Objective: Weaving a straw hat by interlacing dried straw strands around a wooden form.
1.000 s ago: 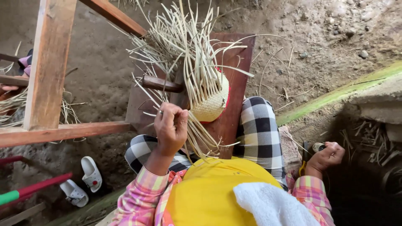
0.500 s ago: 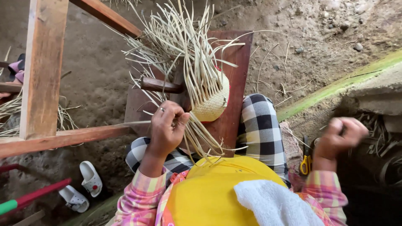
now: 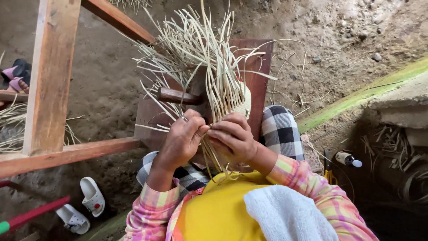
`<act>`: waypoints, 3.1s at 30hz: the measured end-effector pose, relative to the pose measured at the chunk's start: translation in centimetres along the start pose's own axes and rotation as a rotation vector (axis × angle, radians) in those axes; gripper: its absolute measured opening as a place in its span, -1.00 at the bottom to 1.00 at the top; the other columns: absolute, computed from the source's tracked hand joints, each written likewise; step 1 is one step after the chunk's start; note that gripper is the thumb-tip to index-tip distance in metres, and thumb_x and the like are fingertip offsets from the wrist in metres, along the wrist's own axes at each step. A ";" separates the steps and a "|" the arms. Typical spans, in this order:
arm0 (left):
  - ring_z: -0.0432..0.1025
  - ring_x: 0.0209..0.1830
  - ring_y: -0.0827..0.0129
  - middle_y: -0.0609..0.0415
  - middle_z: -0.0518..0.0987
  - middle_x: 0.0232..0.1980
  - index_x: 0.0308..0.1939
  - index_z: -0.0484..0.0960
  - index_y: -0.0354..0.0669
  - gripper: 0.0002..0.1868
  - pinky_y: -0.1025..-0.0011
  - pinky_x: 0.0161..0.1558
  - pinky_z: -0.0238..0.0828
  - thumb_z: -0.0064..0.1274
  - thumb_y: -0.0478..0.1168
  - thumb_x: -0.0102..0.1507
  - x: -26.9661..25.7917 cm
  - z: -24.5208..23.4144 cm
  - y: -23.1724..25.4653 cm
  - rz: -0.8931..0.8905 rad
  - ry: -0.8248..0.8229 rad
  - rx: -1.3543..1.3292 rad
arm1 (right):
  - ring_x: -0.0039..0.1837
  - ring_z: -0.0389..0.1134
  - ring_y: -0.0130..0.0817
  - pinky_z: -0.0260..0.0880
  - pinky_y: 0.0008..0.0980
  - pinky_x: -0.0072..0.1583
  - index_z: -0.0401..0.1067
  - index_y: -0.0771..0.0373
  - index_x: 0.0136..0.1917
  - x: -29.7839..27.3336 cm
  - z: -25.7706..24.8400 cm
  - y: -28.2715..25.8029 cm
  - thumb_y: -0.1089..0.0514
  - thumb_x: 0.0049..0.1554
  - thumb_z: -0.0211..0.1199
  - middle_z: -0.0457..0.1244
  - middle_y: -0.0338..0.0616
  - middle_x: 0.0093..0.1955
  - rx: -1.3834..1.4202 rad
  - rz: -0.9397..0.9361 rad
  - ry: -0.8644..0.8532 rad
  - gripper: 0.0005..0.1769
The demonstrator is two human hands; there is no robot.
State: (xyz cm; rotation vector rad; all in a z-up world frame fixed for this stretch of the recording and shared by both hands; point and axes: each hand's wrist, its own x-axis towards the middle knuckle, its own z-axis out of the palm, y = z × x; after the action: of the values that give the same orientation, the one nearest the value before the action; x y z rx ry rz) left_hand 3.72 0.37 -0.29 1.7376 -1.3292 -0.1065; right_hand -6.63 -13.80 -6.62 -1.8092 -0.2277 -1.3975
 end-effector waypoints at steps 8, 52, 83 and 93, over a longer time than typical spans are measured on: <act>0.37 -0.43 0.07 0.04 0.31 -0.38 -0.24 0.46 -0.22 -0.81 0.27 -0.31 0.39 -0.05 -0.19 0.42 -1.0 -0.3 -3.5 -0.003 -0.137 -0.305 | -0.10 0.36 -0.22 0.45 -0.26 -0.05 0.64 0.13 -0.27 -0.1 0.8 1.0 0.23 0.09 0.45 0.45 -0.16 -0.09 -0.083 -0.112 0.105 -0.91; 0.46 -0.18 0.37 -0.08 0.59 -0.20 -0.25 0.61 -0.30 -0.94 0.31 -0.04 0.46 0.17 -0.46 0.28 -1.1 -2.8 -3.6 -0.269 -0.060 -0.544 | -0.14 0.32 -0.16 0.42 -0.18 -0.11 0.66 0.17 -0.22 0.1 0.0 1.1 0.30 0.05 0.47 0.42 -0.08 -0.13 -0.091 -0.114 0.028 -0.94; 0.55 -0.33 0.20 0.09 0.55 -0.23 -0.04 0.61 -0.16 -0.71 0.35 -0.23 0.57 0.29 -0.15 0.24 -0.8 2.5 0.8 -0.184 0.254 0.226 | -0.09 0.39 0.00 0.47 -0.08 0.01 0.63 0.28 -0.08 1.8 -2.9 -0.6 0.41 0.00 0.39 0.40 0.03 -0.05 0.017 0.122 -0.111 -0.81; 0.57 -0.36 0.04 -0.03 0.55 -0.32 0.01 0.52 -0.17 -0.61 0.21 -0.30 0.57 0.29 -0.26 0.15 0.8 2.4 3.2 -0.299 0.221 0.293 | -0.16 0.34 0.03 0.44 -0.07 -0.07 0.59 0.30 0.00 3.1 -3.6 -0.6 0.42 0.08 0.33 0.32 0.05 -0.10 0.038 0.265 -0.140 -0.80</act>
State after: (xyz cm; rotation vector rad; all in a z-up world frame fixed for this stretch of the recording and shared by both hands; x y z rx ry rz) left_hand 0.44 -1.76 0.88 2.1212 -0.9532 0.1159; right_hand -8.42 -16.93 -3.47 -1.8324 -0.0821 -1.0775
